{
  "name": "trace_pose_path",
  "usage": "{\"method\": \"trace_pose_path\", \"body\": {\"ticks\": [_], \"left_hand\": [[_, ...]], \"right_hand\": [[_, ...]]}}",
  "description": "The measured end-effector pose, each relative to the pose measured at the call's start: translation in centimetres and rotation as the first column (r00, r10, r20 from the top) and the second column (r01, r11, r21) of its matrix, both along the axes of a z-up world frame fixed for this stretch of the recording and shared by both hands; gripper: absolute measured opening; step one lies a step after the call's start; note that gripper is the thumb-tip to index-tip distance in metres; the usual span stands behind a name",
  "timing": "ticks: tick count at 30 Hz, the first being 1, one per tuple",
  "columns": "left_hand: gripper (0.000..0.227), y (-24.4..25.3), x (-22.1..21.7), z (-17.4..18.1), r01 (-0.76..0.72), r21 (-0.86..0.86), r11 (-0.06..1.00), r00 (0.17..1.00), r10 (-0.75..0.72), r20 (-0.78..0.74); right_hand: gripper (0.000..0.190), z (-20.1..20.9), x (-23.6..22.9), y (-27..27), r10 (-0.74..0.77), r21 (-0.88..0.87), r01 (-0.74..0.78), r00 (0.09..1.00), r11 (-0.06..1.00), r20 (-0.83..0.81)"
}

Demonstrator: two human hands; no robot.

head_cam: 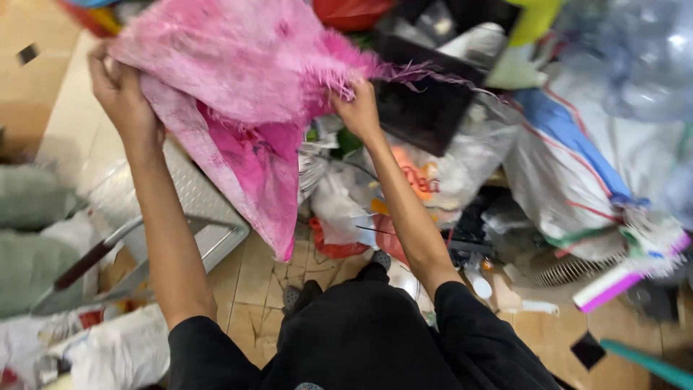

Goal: The person sorts through various items in a cluttered room, moving a metal hand truck and handling a pink bag. They place a white box, a plastic bottle, and a small box into the pink bag, then move a green container and a black bucket.

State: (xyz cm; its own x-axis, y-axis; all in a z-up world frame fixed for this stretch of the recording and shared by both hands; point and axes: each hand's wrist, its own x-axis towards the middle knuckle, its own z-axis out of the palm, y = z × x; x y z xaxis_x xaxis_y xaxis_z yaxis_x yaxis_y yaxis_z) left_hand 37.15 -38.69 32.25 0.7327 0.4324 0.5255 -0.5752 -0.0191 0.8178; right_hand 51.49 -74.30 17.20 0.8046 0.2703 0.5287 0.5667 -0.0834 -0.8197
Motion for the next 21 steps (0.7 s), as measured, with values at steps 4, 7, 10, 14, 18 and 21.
{"method": "trace_pose_path", "body": {"ticks": [4, 7, 10, 14, 18, 21], "left_hand": [[0.022, 7.1, -9.8, -4.6, -0.268, 0.186, 0.945, 0.955, 0.286, -0.075], [0.021, 11.2, -16.9, -7.0, -0.299, 0.357, 0.885, 0.887, 0.396, -0.237], [0.029, 14.8, -23.2, -9.2, -0.335, 0.489, 0.805, 0.810, 0.511, -0.287], [0.034, 18.2, -29.8, -10.7, -0.367, 0.523, 0.769, 0.715, 0.593, -0.370], [0.035, 20.5, -33.8, -11.3, -0.388, 0.612, 0.689, 0.685, 0.660, -0.309], [0.027, 20.2, -35.6, -11.6, -0.535, 0.793, 0.290, 0.562, 0.823, 0.078]], "right_hand": [[0.036, 1.7, -5.3, 8.3, 0.118, 0.175, -0.155, 0.972, 0.972, 0.202], [0.018, 2.0, -8.5, 13.4, 0.252, 0.168, -0.246, 0.968, 0.954, -0.013], [0.012, 7.6, -13.9, 17.6, 0.263, 0.084, -0.267, 0.963, 0.960, 0.057], [0.017, 10.4, -18.4, 23.4, 0.277, 0.095, -0.314, 0.917, 0.944, 0.286], [0.016, 10.6, -19.3, 27.9, 0.159, 0.147, -0.232, 0.908, 0.962, 0.388], [0.013, 10.8, -19.3, 31.2, 0.261, 0.186, -0.320, 0.923, 0.929, 0.284]]}}
